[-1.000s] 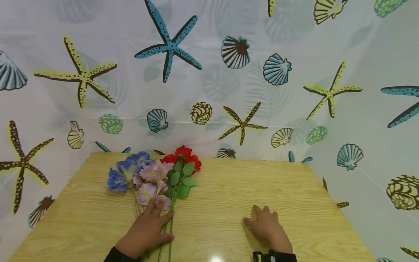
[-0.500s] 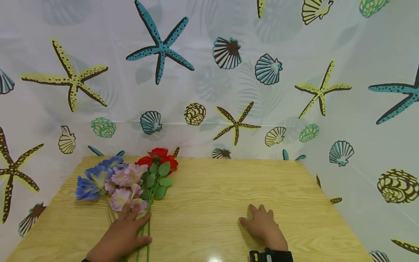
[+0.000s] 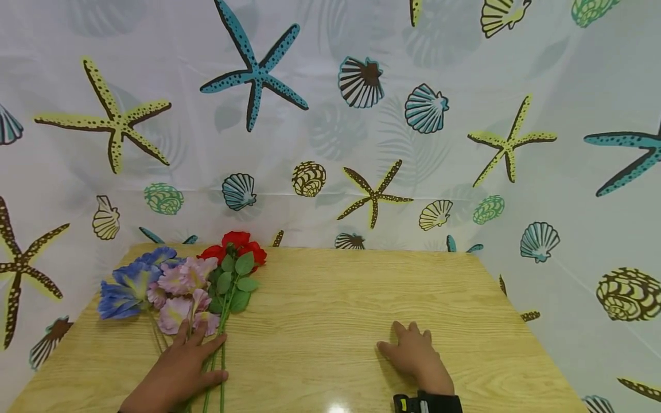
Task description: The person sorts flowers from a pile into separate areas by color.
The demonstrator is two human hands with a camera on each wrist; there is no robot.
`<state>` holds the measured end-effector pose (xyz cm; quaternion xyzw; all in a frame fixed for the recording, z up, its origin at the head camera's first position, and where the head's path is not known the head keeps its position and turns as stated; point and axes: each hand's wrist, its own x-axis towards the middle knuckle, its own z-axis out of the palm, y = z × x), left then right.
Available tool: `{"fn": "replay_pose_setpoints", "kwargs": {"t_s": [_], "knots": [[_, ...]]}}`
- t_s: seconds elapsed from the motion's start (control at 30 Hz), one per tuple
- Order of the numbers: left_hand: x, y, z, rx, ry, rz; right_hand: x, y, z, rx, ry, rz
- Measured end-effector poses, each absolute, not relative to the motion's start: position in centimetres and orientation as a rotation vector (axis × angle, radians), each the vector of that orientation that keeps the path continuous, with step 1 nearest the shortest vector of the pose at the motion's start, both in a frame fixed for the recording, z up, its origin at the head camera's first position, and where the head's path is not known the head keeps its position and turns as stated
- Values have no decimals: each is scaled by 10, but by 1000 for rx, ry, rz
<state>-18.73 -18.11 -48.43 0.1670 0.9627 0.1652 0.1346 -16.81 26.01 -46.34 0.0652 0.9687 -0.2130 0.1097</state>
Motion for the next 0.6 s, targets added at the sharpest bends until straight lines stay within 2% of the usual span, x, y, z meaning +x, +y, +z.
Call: {"fn": "replay_pose_setpoints", "kwargs": {"t_s": [0.6], "knots": [[-188, -178, -473, 521, 2765, 549, -168, 260, -461, 229, 2829, -643]]}}
